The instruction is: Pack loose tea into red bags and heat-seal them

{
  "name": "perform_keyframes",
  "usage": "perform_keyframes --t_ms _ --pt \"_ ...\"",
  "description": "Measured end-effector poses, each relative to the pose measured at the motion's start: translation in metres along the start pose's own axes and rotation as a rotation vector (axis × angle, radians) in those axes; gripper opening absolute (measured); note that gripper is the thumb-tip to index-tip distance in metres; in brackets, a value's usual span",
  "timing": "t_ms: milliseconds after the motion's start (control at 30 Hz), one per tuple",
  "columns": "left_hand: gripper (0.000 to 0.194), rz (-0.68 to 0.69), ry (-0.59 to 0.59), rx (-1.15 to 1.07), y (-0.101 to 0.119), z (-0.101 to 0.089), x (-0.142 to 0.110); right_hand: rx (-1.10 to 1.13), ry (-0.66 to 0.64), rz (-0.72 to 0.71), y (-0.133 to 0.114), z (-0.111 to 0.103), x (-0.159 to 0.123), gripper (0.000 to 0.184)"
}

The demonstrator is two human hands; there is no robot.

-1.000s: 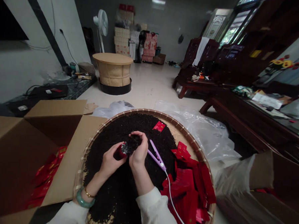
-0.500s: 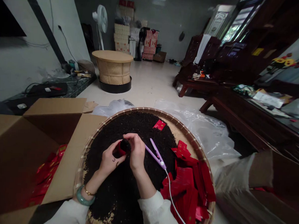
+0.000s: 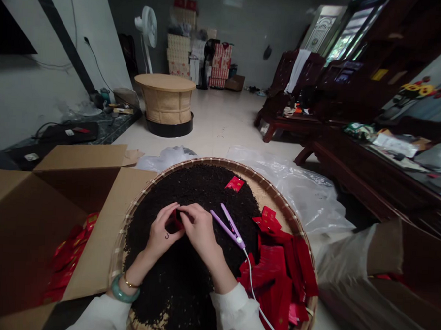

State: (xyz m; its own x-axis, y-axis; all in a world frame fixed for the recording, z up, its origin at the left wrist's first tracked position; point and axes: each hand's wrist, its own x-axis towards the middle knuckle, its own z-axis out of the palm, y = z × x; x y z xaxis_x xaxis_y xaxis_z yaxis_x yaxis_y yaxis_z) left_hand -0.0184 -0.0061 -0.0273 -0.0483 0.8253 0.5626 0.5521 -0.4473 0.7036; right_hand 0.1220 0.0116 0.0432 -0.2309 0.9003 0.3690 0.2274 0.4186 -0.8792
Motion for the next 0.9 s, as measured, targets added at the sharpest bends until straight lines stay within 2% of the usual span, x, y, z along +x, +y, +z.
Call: perform_keyframes --t_ms 133,267,333,367,433,500,567,700,767,833,900 --pt "0.048 -0.004 0.023 0.006 0.0 -0.001 0.001 -0.002 0.013 -0.016 -0.002 -0.005 0.0 0.014" --pt "0.046 -0.04 0.046 -0.001 0.002 -0.003 0.002 -0.033 0.058 0.081 0.021 -0.016 -0.009 0.023" --pt "0.045 -0.057 0.061 0.002 0.003 -0.004 0.003 -0.187 -0.07 0.17 0.037 -0.019 -0.019 0.029" --pt "0.045 -0.06 0.068 0.008 0.003 -0.004 0.003 -0.306 -0.175 0.215 0.043 -0.019 -0.025 0.039" --pt "0.046 -0.055 0.078 0.023 0.003 -0.005 0.004 -0.547 -0.351 0.283 0.051 -0.014 -0.037 0.072" --pt "0.046 -0.05 0.085 0.026 0.002 -0.006 0.004 -0.713 -0.45 0.301 0.05 -0.005 -0.048 0.091" --pt "0.047 -0.043 0.102 0.032 0.001 -0.006 0.005 -0.784 -0.477 0.279 0.046 0.004 -0.054 0.087" --pt "0.047 -0.04 0.127 0.059 -0.002 -0.008 0.005 -0.751 -0.436 0.228 0.039 0.008 -0.06 0.042" --pt "0.047 -0.042 0.115 0.055 -0.002 -0.008 0.005 -0.748 -0.388 0.215 0.041 0.003 -0.062 0.031" --pt "0.048 -0.041 0.099 0.048 -0.002 -0.007 0.004 -0.795 -0.304 0.215 0.044 -0.002 -0.064 0.034" --pt "0.048 -0.042 0.082 0.042 -0.001 -0.007 0.004 -0.837 -0.252 0.227 0.048 -0.004 -0.065 0.052"
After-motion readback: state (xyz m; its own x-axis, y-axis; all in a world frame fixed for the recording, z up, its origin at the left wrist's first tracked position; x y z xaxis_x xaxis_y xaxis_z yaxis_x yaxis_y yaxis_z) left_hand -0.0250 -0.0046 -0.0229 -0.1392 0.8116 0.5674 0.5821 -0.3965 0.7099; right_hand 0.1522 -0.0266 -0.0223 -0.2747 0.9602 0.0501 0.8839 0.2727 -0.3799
